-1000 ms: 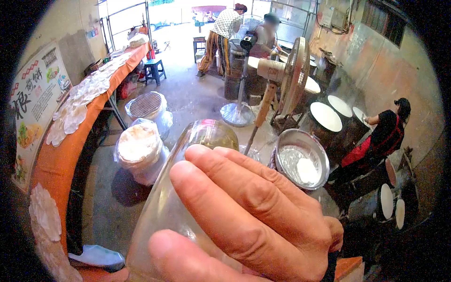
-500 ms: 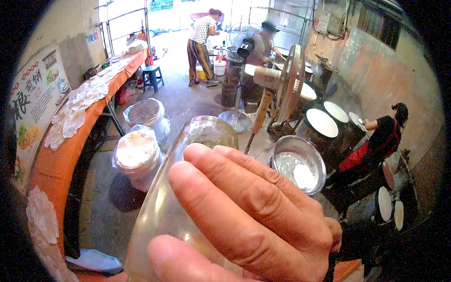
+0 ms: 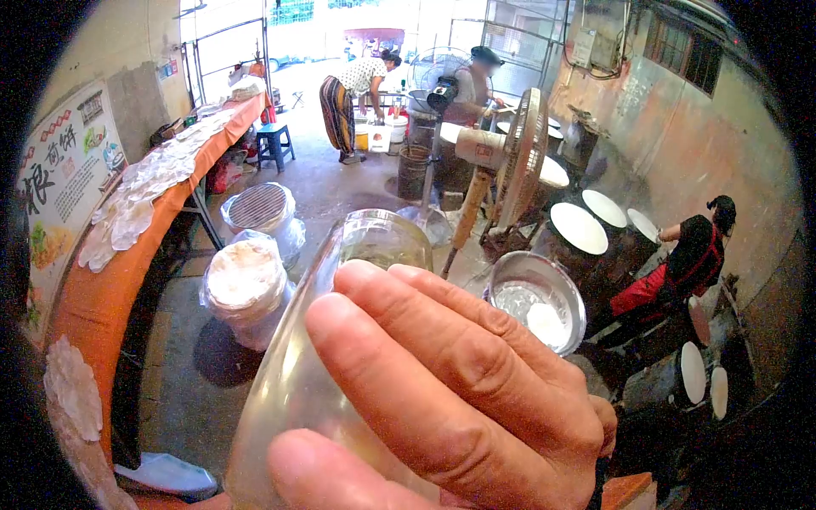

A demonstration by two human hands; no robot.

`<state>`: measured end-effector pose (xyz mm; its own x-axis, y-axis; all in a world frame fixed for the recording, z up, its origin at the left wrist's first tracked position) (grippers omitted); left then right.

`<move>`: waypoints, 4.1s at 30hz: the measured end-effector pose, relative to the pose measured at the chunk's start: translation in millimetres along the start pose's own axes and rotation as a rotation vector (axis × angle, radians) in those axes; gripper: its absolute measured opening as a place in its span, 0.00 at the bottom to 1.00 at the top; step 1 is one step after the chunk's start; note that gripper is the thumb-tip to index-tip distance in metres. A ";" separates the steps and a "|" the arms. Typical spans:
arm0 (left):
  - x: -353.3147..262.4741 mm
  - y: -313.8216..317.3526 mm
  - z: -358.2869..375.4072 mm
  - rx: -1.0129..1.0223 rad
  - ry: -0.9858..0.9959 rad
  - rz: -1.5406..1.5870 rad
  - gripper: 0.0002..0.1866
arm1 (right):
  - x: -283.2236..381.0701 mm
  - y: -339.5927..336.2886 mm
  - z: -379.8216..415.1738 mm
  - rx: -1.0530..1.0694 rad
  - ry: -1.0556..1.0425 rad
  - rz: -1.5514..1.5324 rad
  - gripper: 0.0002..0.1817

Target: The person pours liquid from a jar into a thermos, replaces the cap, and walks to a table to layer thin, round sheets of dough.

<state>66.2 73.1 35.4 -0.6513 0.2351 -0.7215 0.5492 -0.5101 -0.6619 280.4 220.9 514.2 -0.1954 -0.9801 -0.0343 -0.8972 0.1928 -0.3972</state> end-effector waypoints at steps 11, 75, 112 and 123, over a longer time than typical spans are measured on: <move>3.8 -2.9 -8.5 0.013 -0.022 -0.004 0.43 | 5.1 1.4 -0.3 0.016 -0.011 -0.001 0.15; 65.1 -150.3 48.5 -1.263 -0.045 0.351 0.40 | 74.4 369.8 198.4 0.390 0.767 -0.732 0.41; 340.8 -440.9 -10.7 -0.986 -0.210 0.525 0.40 | -37.6 532.5 344.1 0.503 1.931 -0.090 0.19; 379.3 -539.8 -227.0 -1.045 0.085 0.100 0.41 | -208.1 556.6 379.1 0.326 2.027 -0.078 0.19</move>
<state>-358.4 625.4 73.0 -0.5613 0.3096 -0.7675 0.8033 0.4271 -0.4152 -28.2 514.4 -47.4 -0.4414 0.4989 0.7458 -0.8797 -0.0765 -0.4694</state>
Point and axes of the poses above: each hand's wrist, its own z-axis away from the middle knuckle, its own y-axis out of the palm, x = y × z, the point moved 8 cm from there along -z, towards the middle knuckle, and after that the axes turned 13 degrees about -x, right-handed, at the moved point
